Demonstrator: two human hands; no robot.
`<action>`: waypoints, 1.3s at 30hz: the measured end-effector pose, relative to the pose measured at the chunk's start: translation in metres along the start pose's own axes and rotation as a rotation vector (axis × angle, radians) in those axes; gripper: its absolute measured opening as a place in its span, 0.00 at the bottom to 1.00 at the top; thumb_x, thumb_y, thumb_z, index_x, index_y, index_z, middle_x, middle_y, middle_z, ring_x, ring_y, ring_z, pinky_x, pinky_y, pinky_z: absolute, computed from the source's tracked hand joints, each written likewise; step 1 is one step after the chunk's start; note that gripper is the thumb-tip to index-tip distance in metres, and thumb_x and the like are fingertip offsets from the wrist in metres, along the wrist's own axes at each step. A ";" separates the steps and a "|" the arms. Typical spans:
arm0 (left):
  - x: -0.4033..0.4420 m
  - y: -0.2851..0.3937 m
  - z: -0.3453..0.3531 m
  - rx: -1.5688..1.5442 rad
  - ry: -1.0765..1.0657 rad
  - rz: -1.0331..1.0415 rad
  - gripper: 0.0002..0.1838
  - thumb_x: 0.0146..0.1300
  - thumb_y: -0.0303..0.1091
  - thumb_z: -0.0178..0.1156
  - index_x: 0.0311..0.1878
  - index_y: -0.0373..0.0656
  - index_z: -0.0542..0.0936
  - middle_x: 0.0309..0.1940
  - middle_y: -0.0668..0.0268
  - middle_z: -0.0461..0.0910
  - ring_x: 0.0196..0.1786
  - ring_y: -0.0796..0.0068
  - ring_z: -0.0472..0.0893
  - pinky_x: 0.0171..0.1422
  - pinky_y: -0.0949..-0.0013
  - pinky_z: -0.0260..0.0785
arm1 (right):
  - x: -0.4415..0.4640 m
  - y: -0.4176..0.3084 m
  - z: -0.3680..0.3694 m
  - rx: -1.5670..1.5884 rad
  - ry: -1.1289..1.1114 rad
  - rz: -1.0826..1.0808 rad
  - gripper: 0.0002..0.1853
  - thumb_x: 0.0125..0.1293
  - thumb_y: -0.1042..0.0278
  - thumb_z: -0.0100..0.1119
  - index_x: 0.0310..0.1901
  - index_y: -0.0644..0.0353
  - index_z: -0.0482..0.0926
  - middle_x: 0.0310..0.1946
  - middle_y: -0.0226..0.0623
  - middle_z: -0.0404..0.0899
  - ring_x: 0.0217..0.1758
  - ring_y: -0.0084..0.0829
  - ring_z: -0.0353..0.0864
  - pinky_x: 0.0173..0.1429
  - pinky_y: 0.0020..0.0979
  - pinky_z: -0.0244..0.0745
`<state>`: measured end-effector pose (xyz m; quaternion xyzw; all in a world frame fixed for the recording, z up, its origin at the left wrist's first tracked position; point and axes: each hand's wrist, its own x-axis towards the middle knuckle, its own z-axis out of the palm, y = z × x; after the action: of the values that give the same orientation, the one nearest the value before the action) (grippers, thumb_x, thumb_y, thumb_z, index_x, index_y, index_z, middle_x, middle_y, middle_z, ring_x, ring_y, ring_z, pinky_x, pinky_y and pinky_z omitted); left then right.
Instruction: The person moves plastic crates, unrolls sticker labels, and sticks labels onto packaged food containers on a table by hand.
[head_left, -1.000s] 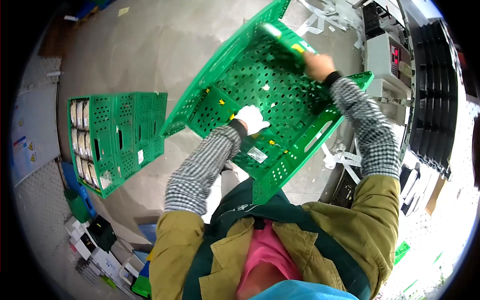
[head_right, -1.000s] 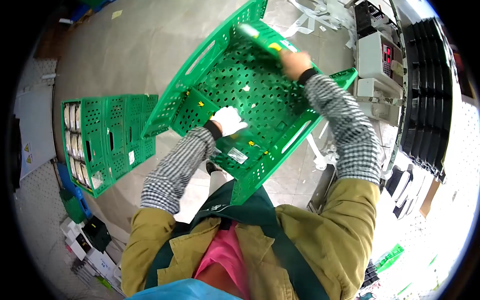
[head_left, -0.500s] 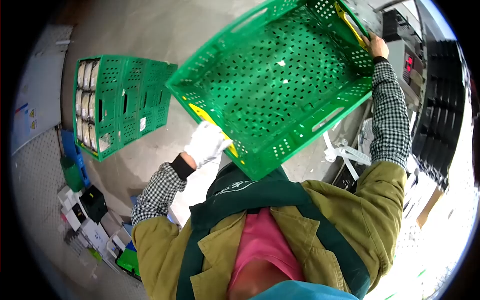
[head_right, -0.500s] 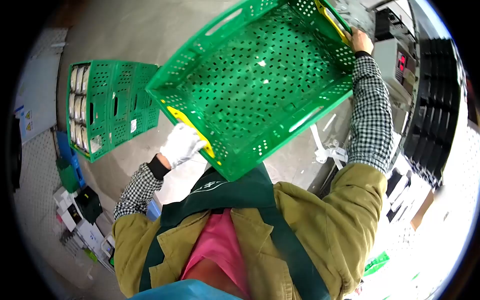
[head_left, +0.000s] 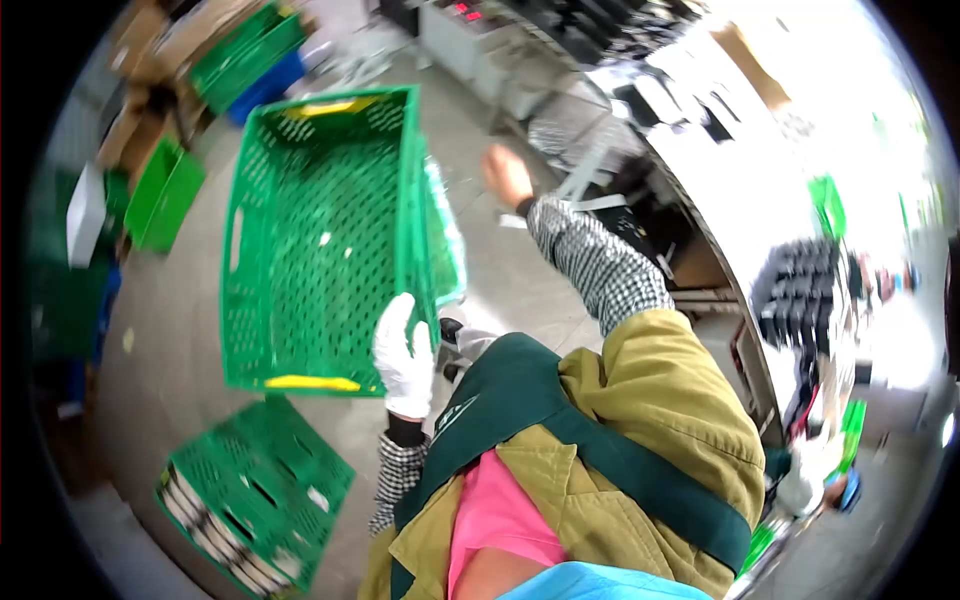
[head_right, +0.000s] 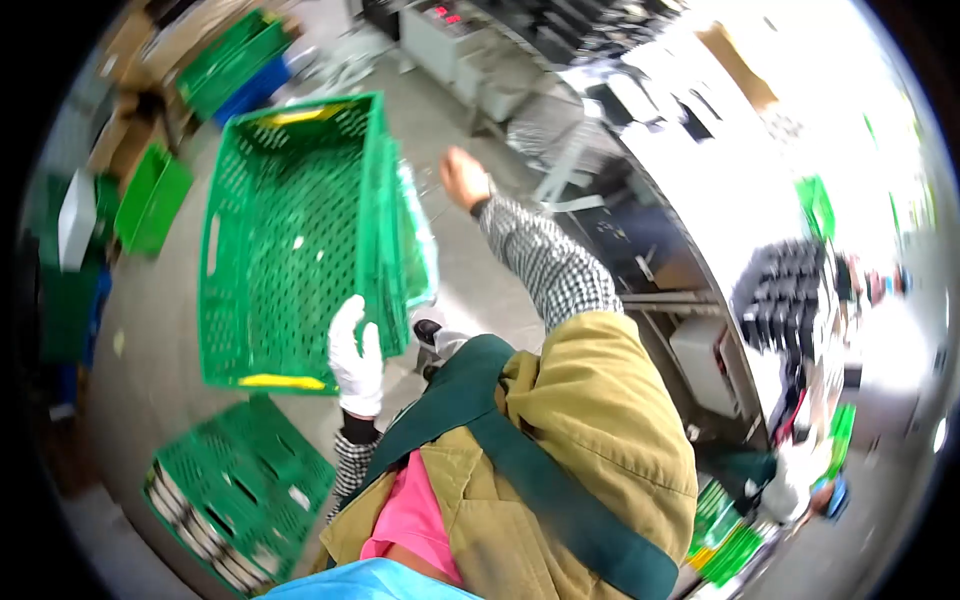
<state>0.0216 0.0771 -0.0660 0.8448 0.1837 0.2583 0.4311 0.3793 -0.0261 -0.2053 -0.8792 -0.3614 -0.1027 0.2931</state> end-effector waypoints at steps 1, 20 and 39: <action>-0.003 0.013 0.023 -0.123 -0.036 0.052 0.19 0.59 0.24 0.57 0.55 0.37 0.74 0.52 0.55 0.76 0.53 0.58 0.76 0.59 0.63 0.68 | -0.050 0.040 -0.002 -0.031 -0.180 0.005 0.08 0.59 0.64 0.55 0.34 0.60 0.76 0.25 0.50 0.76 0.31 0.51 0.77 0.34 0.45 0.72; 0.137 0.094 0.381 0.221 -0.787 0.356 0.24 0.59 0.41 0.60 0.55 0.38 0.74 0.48 0.53 0.78 0.49 0.54 0.78 0.55 0.60 0.70 | -0.027 0.475 -0.333 0.151 0.539 0.953 0.30 0.56 0.40 0.58 0.43 0.64 0.78 0.39 0.48 0.82 0.47 0.40 0.81 0.54 0.36 0.72; 0.286 0.196 0.575 -1.270 -0.848 -0.783 0.28 0.72 0.48 0.40 0.65 0.36 0.64 0.60 0.57 0.71 0.62 0.66 0.71 0.69 0.63 0.57 | 0.030 0.499 -0.310 1.667 0.435 0.911 0.10 0.67 0.68 0.53 0.29 0.55 0.65 0.16 0.29 0.65 0.21 0.25 0.64 0.30 0.25 0.63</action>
<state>0.6094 -0.2445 -0.1093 0.3444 0.1059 -0.1928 0.9127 0.7576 -0.4750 -0.1633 -0.4072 0.1185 0.1493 0.8932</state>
